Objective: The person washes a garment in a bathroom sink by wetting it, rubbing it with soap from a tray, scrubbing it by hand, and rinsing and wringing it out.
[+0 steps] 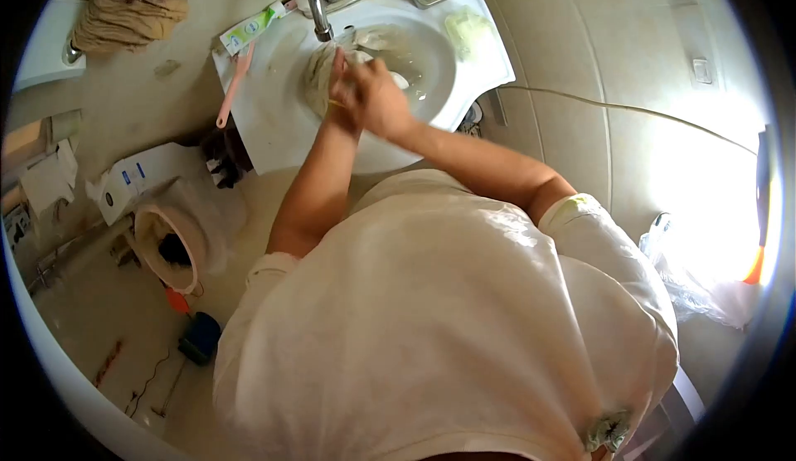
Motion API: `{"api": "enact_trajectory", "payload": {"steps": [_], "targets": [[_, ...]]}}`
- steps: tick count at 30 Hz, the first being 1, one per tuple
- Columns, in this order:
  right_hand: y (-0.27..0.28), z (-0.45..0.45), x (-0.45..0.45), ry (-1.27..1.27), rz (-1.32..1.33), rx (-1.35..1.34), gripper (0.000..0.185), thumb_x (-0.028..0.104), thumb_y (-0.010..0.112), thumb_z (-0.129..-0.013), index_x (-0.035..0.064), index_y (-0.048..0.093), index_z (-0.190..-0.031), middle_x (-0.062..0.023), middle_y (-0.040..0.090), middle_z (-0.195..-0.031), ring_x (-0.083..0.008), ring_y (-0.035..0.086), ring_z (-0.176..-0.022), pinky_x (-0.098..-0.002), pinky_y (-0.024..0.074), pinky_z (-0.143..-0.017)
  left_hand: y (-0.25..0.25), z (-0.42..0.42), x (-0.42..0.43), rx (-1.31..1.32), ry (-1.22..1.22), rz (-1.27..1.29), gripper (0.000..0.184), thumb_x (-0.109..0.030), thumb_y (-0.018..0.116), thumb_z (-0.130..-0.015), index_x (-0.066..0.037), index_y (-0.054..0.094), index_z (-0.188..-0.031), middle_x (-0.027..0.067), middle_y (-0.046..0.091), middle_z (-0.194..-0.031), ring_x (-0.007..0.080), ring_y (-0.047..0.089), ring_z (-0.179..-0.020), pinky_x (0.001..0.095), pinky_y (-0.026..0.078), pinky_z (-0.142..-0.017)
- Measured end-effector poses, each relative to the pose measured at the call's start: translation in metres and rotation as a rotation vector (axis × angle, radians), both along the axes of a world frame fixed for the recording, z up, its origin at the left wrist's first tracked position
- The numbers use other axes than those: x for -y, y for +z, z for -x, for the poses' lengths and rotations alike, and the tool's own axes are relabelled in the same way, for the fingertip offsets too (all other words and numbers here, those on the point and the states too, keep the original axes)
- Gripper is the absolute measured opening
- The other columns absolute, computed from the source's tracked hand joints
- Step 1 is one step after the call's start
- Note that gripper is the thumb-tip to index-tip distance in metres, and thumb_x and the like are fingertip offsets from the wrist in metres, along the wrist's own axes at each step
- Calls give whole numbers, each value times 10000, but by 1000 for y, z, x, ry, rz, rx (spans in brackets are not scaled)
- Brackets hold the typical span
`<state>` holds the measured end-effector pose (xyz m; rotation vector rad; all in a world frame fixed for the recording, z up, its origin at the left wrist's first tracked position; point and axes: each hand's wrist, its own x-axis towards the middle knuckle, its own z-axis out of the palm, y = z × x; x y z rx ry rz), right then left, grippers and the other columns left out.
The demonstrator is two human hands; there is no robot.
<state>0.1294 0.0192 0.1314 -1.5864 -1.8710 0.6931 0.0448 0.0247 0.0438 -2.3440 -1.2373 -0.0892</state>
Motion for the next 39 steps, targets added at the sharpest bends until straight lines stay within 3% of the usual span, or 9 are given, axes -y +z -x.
{"api": "enact_trajectory", "payload": {"steps": [4, 8, 14, 17, 25, 29, 34, 36, 39], "targets": [[-6, -5, -43, 98, 271, 244, 329, 339, 488, -820, 37, 596, -894, -238, 533, -989, -400, 542, -877, -441, 436, -785, 3, -25, -3, -2801, -371, -1197, 341, -426, 419, -844, -151, 542, -1003, 20, 579, -964, 160, 531, -922, 390, 450, -774], [-24, -18, -66, -57, 233, 30, 396, 390, 462, -838, 19, 595, -872, -226, 533, -973, -386, 539, -879, -424, 444, -762, 43, -29, -3, -2720, -691, -1219, 323, -389, 386, -871, -179, 490, -1093, 11, 522, -1094, 176, 483, -1002, 352, 421, -798], [5, -2, -22, 85, 60, 181, 359, 318, 414, -861, 2, 536, -977, -210, 538, -971, -369, 536, -908, -424, 432, -810, -18, 1, 5, -2551, 478, -1591, 391, -451, 358, -887, -139, 516, -1062, 40, 543, -1017, 183, 506, -935, 338, 406, -826], [-3, -9, -67, -68, 428, -11, 396, 363, 363, -865, 28, 544, -976, -233, 525, -983, -410, 518, -901, -436, 416, -821, 39, -31, 2, -2643, -560, -1202, 275, -334, 407, -880, -142, 533, -1032, 3, 588, -919, 135, 575, -799, 273, 494, -634], [11, 0, 23, 151, -115, 79, 186, 174, 535, -768, 82, 545, -930, -180, 506, -965, -395, 491, -881, -457, 418, -776, 33, -8, 8, -2374, 139, -1440, 371, -401, 378, -874, -153, 481, -1129, 75, 485, -1139, 238, 445, -1061, 377, 369, -882], [-10, -7, -65, -181, 382, 13, 241, 256, 448, -836, 46, 547, -900, -190, 544, -899, -330, 529, -885, -434, 422, -771, 47, -36, 3, -2665, -790, -1122, 339, -362, 378, -872, -137, 510, -1088, 29, 525, -1084, 181, 502, -989, 337, 450, -772], [-3, -5, 15, 68, -71, -49, 278, 264, 566, -770, 53, 540, -950, -244, 471, -1040, -414, 470, -975, -460, 416, -793, -26, 9, -8, -2232, 649, -1720, 394, -386, 372, -893, -70, 502, -1089, 42, 500, -1140, 204, 405, -1130, 388, 324, -956], [-4, -1, 28, 182, -224, 176, 276, 274, 552, -781, 52, 541, -944, -250, 482, -1041, -421, 490, -949, -464, 430, -767, 46, -20, 8, -2981, -507, -1069, 419, -380, 357, -902, -37, 483, -1107, 53, 513, -1123, 218, 425, -1116, 390, 305, -979], [3, -6, -28, 59, 251, 209, 336, 322, 477, -833, 45, 554, -1007, -258, 481, -1069, -447, 506, -921, -458, 459, -733, 25, -29, 2, -2781, -469, -1086, 376, -294, 349, -912, -37, 441, -1171, 77, 512, -1134, 227, 516, -1010, 344, 421, -890]]}}
